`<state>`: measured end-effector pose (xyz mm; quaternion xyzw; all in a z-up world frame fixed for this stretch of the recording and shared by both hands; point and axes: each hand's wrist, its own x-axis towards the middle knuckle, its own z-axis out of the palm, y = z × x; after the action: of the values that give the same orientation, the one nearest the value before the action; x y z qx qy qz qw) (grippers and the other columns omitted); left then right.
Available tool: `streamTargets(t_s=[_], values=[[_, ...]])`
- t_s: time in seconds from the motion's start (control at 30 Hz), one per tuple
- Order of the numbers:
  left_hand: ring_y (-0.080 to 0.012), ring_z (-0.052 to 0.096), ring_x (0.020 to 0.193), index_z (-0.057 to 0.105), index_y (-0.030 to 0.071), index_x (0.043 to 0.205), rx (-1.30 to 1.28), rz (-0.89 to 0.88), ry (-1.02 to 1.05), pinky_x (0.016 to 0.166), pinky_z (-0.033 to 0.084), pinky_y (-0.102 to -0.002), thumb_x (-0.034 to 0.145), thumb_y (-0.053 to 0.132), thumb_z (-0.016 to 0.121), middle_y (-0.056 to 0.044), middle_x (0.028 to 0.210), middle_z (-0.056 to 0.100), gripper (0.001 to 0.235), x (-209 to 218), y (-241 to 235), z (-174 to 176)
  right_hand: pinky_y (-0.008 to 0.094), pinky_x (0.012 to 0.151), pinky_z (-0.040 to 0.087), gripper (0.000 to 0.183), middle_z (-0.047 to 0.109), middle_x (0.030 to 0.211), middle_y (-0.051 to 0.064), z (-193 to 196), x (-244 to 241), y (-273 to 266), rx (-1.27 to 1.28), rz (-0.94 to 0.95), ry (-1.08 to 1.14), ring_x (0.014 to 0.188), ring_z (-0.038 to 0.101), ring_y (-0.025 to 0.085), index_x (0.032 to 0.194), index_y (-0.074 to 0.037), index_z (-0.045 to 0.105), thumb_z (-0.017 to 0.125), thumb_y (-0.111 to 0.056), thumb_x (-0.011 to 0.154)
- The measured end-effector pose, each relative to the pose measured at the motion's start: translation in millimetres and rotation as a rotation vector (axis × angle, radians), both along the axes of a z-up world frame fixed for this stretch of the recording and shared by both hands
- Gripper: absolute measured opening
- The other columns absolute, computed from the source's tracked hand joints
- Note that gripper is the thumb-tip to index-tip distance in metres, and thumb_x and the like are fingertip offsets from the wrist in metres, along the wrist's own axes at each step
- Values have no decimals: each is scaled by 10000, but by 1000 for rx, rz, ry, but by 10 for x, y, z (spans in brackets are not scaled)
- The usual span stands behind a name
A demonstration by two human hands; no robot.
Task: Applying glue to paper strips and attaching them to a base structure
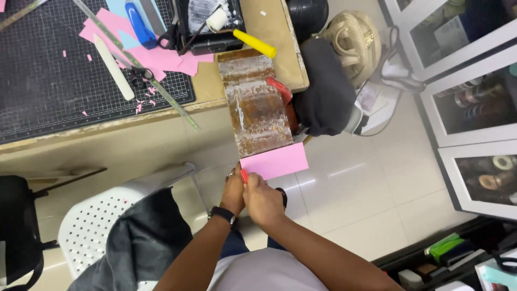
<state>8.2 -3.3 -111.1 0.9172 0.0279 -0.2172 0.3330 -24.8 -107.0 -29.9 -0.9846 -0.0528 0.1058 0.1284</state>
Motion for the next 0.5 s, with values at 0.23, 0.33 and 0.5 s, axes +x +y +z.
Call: streamTargets(t_s=[0.23,0.33,0.5], values=[[-512,615,1196,272,20,1528,20,7,-25,1064,483,-573,833,110,796,-301,1310,565,875,-15,13,314,561,783,581,257,751,870,152,287,-12,-87,138,-93,215,839,765,419,1103,-140,463,456,-364,978],[-531,609,1188,292,13,1518,-183,53,53,1062,462,-607,835,251,812,-303,1303,574,891,67,21,507,496,681,606,339,710,813,70,300,35,-18,74,37,70,694,768,317,1188,-179,434,409,-483,1039],[-526,639,1142,384,-34,1438,-80,24,-85,1043,459,-602,821,408,839,-310,1222,615,884,15,19,541,500,679,611,312,705,785,72,412,74,-453,-46,-102,-12,701,774,319,1197,-131,474,493,-380,1010]])
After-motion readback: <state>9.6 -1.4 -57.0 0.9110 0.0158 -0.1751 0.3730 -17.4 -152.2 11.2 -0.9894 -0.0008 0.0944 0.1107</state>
